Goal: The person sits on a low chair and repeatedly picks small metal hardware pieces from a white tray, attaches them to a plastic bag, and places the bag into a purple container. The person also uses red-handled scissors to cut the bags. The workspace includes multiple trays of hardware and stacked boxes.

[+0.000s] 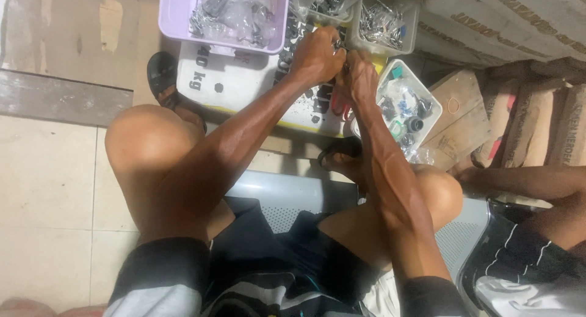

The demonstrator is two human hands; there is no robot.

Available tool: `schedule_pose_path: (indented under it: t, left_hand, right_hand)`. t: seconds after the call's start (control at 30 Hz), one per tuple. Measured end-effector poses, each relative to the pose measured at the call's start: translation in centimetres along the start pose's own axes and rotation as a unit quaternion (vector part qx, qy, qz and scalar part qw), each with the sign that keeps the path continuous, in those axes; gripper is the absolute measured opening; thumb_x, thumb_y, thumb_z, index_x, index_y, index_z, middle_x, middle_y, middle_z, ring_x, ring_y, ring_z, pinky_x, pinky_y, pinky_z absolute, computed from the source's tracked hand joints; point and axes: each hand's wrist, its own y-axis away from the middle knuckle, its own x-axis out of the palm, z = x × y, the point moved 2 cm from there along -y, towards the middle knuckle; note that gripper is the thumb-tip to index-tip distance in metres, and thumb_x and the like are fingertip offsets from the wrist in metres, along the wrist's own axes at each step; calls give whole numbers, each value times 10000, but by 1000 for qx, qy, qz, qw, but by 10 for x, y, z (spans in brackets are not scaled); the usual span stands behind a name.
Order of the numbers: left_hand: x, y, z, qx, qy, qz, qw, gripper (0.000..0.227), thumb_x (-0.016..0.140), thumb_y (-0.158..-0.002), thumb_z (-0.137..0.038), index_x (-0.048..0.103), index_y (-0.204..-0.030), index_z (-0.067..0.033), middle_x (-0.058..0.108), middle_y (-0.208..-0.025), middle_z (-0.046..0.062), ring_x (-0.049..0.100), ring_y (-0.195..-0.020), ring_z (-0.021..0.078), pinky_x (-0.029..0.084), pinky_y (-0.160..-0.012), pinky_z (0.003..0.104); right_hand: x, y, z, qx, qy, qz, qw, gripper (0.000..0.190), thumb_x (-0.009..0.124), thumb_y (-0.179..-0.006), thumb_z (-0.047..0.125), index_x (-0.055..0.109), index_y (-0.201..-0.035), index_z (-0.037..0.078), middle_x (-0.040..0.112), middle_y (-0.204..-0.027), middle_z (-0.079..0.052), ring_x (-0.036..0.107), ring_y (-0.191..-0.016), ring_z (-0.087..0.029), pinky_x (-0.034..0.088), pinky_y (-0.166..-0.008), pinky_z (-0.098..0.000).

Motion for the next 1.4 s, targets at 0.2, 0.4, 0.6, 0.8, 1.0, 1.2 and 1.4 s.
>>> schedule_pose_path:
  t: [0.2, 0.4, 0.6, 0.8, 1.0, 1.2, 1.4]
  left_hand:
    - [-6, 6, -9, 17, 13, -11, 1000, 96, 676, -968, -232, 625, -1008, -160, 643, -736, -20, 621, -581, 122, 550, -516, 299]
    - [2, -3, 0, 18, 2, -12, 1000, 109, 680, -978, -202, 592, -919, -176, 606, -724, -37, 580, -557, 105, 533, -494, 259]
    - [-10, 7, -6, 25, 19, 38, 999, 122, 612, -1017, -173, 590, -897, -165, 539, -696, -47, 499, -526, 92, 458, -457, 258]
    - [-1, 0, 9, 134, 24, 67, 988, 449, 578, -860, 77, 672, -1251, -122, 649, -1407, 109, 734, -1111, 305, 669, -655, 302]
    - [9, 4, -2, 199, 5, 78, 977, 142, 637, -960, -57, 747, -920, -137, 766, -1202, 90, 538, -497, 79, 474, -433, 211]
    - [-17, 15, -22, 373, -14, -58, 926, 184, 610, -963, -50, 609, -794, -121, 656, -747, 28, 569, -596, 158, 509, -496, 319]
    - [-51, 60, -68, 455, -139, 18, 879, 228, 729, -976, -43, 632, -786, -124, 657, -673, 9, 644, -619, 169, 617, -624, 354]
  right_hand:
    - [23, 0, -21, 61, 39, 34, 997, 153, 617, -934, -3, 534, -819, 53, 635, -758, -134, 560, -577, -262, 456, -465, -435]
    - [12, 0, -17, 153, -63, 104, 981, 171, 591, -868, -34, 578, -775, 109, 565, -626, -7, 507, -496, -155, 418, -426, -332]
    - [-45, -6, 18, 286, -271, 160, 905, 261, 609, -897, -65, 557, -757, 149, 600, -701, 4, 584, -586, -118, 536, -524, -269]
    - [-75, -2, 21, 300, -510, 176, 786, 235, 595, -942, -98, 667, -819, 90, 666, -743, -26, 524, -562, -93, 444, -534, -233]
    - [-108, -9, 28, 220, -674, 194, 678, 197, 610, -938, 2, 670, -791, 119, 618, -800, -16, 499, -686, -106, 440, -646, -226]
    - [-175, -12, 71, 88, -422, 38, 902, 102, 636, -973, 100, 625, -1074, 93, 637, -942, -7, 585, -739, -103, 561, -774, -295]
    - [-228, 4, 89, -34, -402, 98, 910, 55, 633, -1057, 70, 595, -1074, 35, 561, -874, -2, 496, -669, -70, 454, -581, -180]
